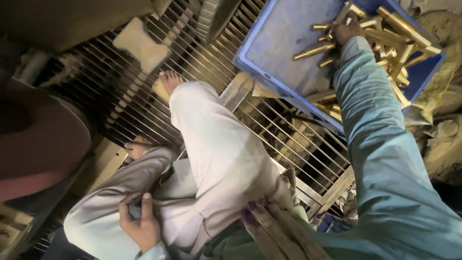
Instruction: The person sits on the floor and repeatedly picks up brass-colored metal parts from a blue crate. They hold each part against a rotating grinding wheel to polish it, then place the finished part into a second blue crate. The process is repeated for multiple parts.
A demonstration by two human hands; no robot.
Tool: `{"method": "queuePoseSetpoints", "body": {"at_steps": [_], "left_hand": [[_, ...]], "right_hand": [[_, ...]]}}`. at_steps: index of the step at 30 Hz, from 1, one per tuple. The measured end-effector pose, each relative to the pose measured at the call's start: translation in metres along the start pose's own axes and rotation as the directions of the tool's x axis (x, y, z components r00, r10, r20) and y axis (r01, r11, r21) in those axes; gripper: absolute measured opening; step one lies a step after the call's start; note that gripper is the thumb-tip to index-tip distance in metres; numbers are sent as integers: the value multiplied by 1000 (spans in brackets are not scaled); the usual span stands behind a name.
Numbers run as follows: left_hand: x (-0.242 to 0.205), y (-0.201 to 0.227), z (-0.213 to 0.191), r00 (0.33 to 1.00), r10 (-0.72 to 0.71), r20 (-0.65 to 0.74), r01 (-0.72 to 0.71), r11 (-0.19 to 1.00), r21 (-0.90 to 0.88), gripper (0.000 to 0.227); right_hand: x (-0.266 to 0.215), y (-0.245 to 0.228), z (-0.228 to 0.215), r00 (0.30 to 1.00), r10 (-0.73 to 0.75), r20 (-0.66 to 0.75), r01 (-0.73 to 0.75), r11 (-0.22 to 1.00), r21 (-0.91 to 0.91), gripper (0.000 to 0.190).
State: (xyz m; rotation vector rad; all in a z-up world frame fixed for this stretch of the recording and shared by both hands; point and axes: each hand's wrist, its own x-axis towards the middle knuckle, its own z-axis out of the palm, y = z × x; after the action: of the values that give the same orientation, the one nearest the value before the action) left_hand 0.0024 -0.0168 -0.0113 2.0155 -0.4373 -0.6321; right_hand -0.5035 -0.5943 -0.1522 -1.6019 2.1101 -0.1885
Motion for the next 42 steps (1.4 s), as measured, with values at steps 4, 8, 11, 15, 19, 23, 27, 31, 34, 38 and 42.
{"method": "queuePoseSetpoints", "body": {"at_steps": [4, 8, 11, 15, 19, 23, 27, 31, 34, 38, 42], "left_hand": [[4, -1, 5, 1000, -10, 4, 10, 1000, 1, 19], [3, -4, 8, 1000, -16, 21, 16, 1000, 24, 19], [5, -7, 12, 999, 33, 18, -34, 997, 74, 19], [4, -11, 8, 1000, -6, 15, 6, 998, 58, 19], [8, -16, 11, 994, 105, 34, -107, 992, 62, 19], [4, -13, 4, 998, 60, 25, -61, 998, 21, 18], [5, -8, 7, 998, 59, 24, -59, 998, 16, 18], [2, -3, 1, 999, 49, 16, -49, 999, -20, 18], [0, -1, 0, 999, 50, 15, -49, 998, -48, 18], [0, 3, -3, 997, 75, 26, -74, 997, -35, 18], [-2, 4, -5, 998, 54, 40, -51, 996, -67, 19]], "right_hand": [[11, -5, -3, 985, 103, 136, -110, 993, 49, 49], [17, 0, 2, 969, 191, 159, -213, 969, 129, 49], [22, -5, 6, 985, 129, 115, -131, 991, 15, 45], [0, -5, 24, 987, 39, 157, -19, 992, -128, 41], [-31, -48, 36, 972, -79, 222, 120, 976, -180, 38], [-71, -103, 29, 917, -123, 380, 117, 992, 39, 38], [-96, -147, 8, 729, -541, 419, 387, 831, 399, 28], [-111, -157, -10, 752, -633, 185, 601, 773, 206, 27], [-109, -132, -38, 751, -659, 36, 652, 749, 119, 24], [-96, -70, -58, 822, -567, -48, 567, 824, -18, 26], [-82, 0, -39, 905, -380, -190, 360, 924, -128, 32]]}}
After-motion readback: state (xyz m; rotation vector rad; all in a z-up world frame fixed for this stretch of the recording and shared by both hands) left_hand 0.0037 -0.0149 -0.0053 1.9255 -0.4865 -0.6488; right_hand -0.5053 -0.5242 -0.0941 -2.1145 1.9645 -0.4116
